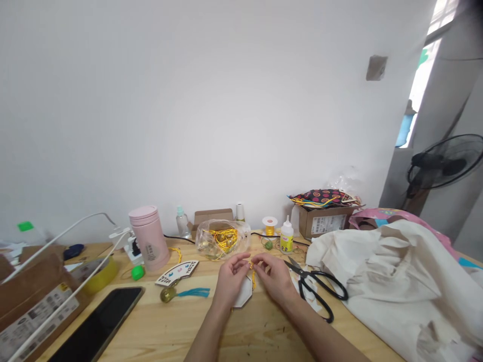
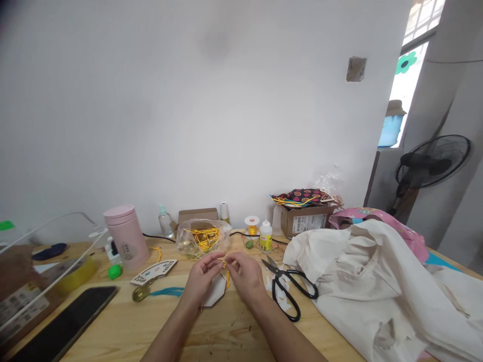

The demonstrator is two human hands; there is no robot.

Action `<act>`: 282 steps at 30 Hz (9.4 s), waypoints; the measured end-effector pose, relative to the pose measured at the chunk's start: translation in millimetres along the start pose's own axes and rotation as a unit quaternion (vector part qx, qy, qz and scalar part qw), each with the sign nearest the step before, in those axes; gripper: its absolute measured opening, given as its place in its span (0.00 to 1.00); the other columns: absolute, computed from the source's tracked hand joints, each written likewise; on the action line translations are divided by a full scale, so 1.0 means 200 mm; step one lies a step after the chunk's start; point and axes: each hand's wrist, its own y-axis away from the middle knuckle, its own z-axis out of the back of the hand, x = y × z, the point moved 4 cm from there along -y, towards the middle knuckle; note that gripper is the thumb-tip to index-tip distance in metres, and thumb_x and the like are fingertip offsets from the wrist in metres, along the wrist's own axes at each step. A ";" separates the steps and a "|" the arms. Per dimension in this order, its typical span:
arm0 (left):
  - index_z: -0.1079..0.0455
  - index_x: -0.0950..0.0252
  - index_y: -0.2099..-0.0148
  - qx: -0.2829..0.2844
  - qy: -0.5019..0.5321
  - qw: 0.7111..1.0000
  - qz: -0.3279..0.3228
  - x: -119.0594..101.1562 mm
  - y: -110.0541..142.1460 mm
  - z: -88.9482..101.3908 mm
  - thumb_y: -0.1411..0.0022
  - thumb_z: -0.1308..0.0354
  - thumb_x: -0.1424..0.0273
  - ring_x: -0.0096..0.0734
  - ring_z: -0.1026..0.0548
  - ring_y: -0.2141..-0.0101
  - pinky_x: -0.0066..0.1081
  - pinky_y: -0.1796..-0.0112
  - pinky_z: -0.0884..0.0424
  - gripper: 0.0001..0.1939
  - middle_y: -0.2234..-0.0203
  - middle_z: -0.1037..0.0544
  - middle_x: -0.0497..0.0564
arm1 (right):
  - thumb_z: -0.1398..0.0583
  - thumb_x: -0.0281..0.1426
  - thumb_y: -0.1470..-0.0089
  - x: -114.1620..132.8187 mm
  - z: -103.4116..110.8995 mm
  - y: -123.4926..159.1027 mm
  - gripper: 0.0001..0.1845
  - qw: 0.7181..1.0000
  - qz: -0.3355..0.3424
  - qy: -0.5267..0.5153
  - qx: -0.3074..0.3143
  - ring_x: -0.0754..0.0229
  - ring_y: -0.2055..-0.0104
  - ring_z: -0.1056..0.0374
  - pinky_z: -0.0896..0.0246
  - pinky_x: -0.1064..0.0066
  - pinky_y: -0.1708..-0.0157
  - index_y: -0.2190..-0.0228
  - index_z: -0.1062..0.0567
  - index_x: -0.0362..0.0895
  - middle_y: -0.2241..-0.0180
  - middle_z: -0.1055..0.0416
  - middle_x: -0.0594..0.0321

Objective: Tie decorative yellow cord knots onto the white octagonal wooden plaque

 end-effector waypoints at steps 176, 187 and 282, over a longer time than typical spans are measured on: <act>0.29 0.69 0.73 0.061 -0.202 0.976 -0.055 0.00 0.02 -0.04 0.54 0.46 0.67 0.32 0.30 0.74 0.27 0.71 0.36 0.10 0.78 0.24 0.51 | 0.46 0.29 0.62 -0.08 -0.08 0.04 0.05 0.755 -0.379 -0.525 0.108 0.77 0.90 0.66 0.76 0.81 0.90 0.82 0.39 0.41 0.91 0.58 0.79; 0.29 0.69 0.75 0.049 -0.222 0.973 -0.048 -0.01 0.02 -0.03 0.54 0.47 0.68 0.32 0.30 0.75 0.27 0.72 0.36 0.10 0.79 0.25 0.51 | 0.47 0.29 0.59 -0.09 -0.10 0.05 0.07 0.731 -0.388 -0.545 0.135 0.77 0.91 0.65 0.75 0.82 0.90 0.84 0.40 0.41 0.91 0.57 0.79; 0.27 0.70 0.72 0.040 -0.184 0.982 -0.010 0.02 0.00 -0.01 0.55 0.45 0.63 0.31 0.31 0.77 0.26 0.74 0.37 0.14 0.79 0.25 0.51 | 0.44 0.29 0.59 -0.05 -0.03 0.02 0.04 0.612 -0.409 -0.669 0.099 0.75 0.86 0.45 0.50 0.85 0.86 0.78 0.35 0.41 0.86 0.40 0.73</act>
